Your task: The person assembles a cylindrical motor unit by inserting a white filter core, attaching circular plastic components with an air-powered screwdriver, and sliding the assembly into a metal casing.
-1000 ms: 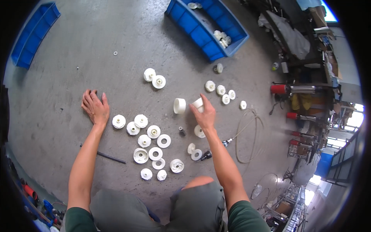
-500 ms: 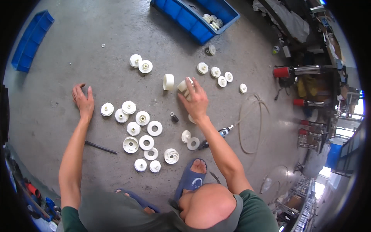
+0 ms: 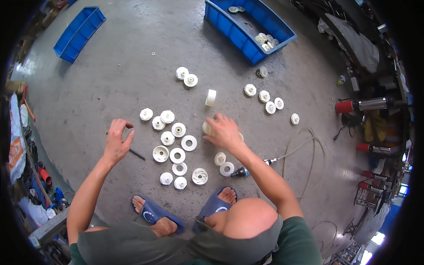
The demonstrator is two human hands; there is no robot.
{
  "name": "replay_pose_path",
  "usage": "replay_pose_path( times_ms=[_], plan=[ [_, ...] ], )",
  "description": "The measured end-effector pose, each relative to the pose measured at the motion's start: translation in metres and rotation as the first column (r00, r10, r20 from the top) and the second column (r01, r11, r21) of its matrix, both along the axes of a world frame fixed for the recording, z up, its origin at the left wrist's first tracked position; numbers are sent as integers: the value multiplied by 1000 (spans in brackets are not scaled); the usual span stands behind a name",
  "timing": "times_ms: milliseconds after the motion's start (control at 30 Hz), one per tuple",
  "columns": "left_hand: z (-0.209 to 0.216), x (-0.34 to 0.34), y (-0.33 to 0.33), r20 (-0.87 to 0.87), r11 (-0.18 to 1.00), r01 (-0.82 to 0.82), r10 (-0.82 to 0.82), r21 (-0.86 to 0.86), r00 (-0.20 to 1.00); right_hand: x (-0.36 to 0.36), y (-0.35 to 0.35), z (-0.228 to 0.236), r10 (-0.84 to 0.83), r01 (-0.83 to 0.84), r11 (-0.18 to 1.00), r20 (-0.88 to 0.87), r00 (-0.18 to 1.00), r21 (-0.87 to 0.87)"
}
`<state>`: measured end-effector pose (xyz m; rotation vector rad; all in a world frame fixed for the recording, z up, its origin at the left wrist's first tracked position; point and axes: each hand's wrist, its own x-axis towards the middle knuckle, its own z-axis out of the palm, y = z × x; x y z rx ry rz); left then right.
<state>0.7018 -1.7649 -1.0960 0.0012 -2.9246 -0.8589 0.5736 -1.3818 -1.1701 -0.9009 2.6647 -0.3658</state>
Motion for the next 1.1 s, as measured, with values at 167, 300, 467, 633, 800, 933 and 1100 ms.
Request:
replay_pose_path(
  times_ms=[167, 300, 467, 633, 800, 933, 1100],
  plan=[
    [-33, -8, 1, 109, 999, -24, 20, 40, 994, 14, 2, 10, 277, -277, 961, 14, 961, 16],
    [-61, -79, 33, 14, 994, 103, -104, 39, 994, -103, 13, 31, -59, 54, 997, -97, 994, -55],
    [-97, -225, 99, 14, 990, 99, -98, -98, 995, -308, 63, 37, -305, 383, 924, -600, 739, 3],
    [-121, -258, 97, 198, 961, 165, -121, -221, 973, -325, 46, 22, -422, 464, 886, -399, 814, 11],
    [-145, -202, 126, 161, 945, 271, -243, -184, 957, -241, 77, 11, -245, 227, 969, -427, 871, -93],
    [-126, -123, 153, -155, 987, 158, -154, 14, 976, -164, 92, 22, -124, 62, 988, -489, 863, -141],
    [-74, -17, 104, -243, 980, 23, 27, 200, 970, -78, 84, 36, -47, -8, 992, -435, 899, -125]
  ],
)
